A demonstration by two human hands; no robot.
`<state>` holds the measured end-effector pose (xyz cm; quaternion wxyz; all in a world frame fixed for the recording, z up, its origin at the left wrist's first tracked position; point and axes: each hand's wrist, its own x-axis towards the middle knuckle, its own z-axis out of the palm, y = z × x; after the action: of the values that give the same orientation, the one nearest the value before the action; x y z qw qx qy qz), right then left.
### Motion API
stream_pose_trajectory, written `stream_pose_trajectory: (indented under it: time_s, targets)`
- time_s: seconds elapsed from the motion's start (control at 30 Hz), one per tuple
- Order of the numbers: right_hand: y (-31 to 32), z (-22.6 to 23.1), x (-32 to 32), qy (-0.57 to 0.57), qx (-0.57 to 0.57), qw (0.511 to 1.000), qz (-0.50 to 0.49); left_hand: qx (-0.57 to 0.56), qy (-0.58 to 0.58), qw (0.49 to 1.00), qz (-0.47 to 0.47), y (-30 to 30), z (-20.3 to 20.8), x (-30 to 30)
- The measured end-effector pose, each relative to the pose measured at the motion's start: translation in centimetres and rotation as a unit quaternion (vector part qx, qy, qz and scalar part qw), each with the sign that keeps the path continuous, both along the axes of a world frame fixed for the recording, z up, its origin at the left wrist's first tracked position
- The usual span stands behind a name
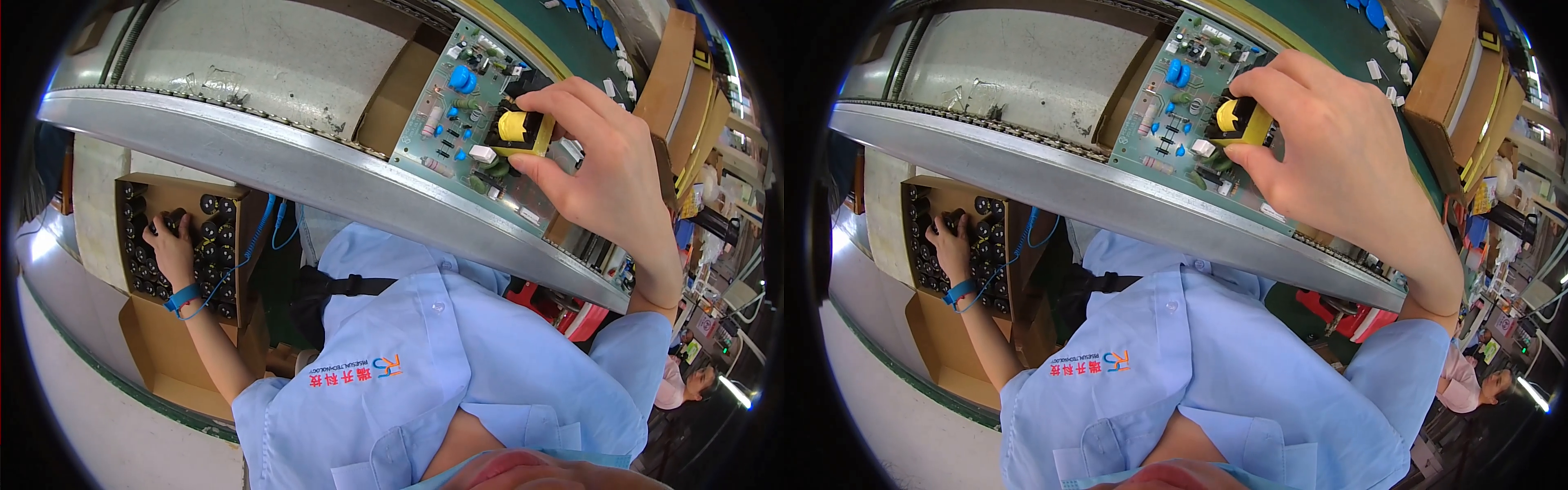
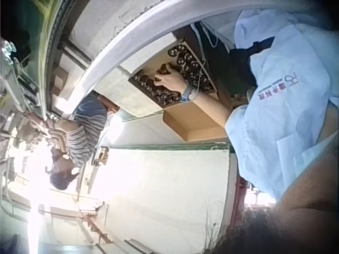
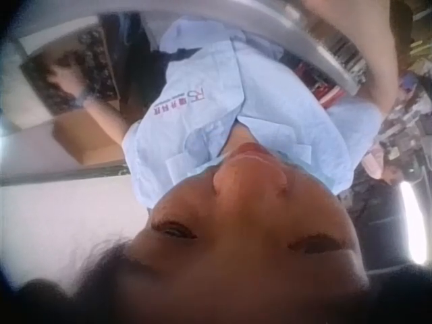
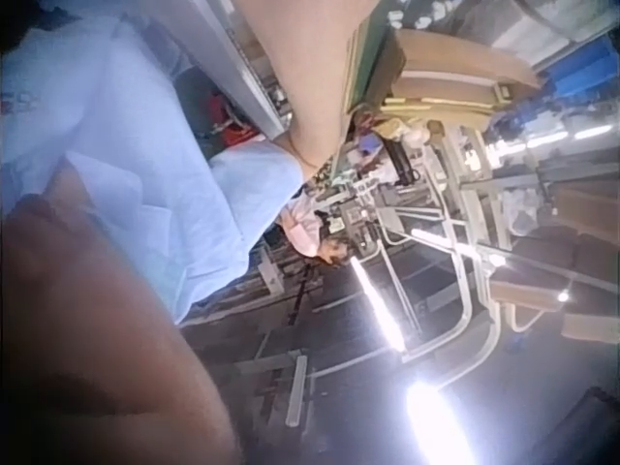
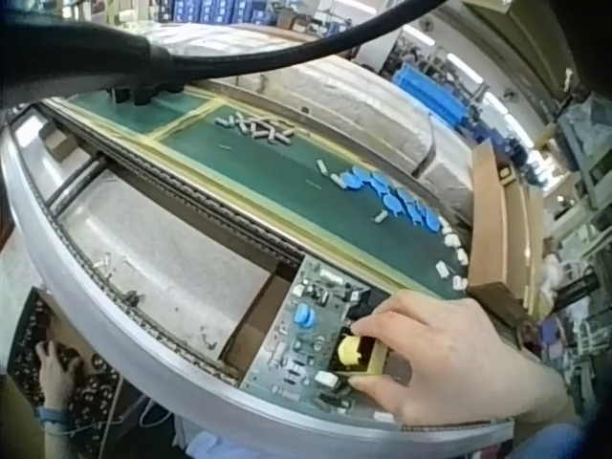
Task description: Manually assemble components onto printed circuit boards on a production line.
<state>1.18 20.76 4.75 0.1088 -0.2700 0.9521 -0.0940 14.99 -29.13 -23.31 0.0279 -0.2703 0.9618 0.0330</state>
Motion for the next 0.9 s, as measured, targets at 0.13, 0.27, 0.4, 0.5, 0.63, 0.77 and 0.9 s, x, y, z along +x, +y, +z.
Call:
stream_pose_trajectory:
  time_s: [0.13, 0.27, 0.4, 0.5, 0.63, 0.77, 0.9]
  targets:
    - [0.2, -0.1, -0.5, 0.015, 0.000, 0.999, 0.039, 0.004, -0.003, 1.000, 0.005, 0.0, 0.1, -0.2]
    - [0.2, -0.1, -0.5, 0.008, -0.005, 1.000, 0.026, 0.005, 0.000, 1.000, 0.008, -0.1, 0.0, -0.1]
    - [0.1, 0.0, -1.0, 0.007, 0.000, 0.999, 0.032, -0.001, 0.008, 1.000, 0.000, 0.0, -0.1, 0.0]
    - [0.1, 0.3, -1.4, -0.010, 0.004, 1.000, 0.029, 0.004, 0.006, 1.000, 0.006, 0.2, 0.1, -0.1]
    - [-0.4, 0.4, -1.6, 0.005, 0.021, 0.997, 0.073, 0.006, 0.007, 1.000, 0.008, 0.3, 0.0, -0.1]
    - [-0.4, 0.2, -1.9, -0.013, 0.016, 0.997, 0.070, -0.006, 0.019, 1.000, -0.010, -0.1, -0.3, 0.3]
    - [0.1, 0.1, -2.1, -0.023, 0.002, 0.997, 0.079, -0.004, 0.020, 1.000, -0.005, 0.1, -0.2, 0.0]
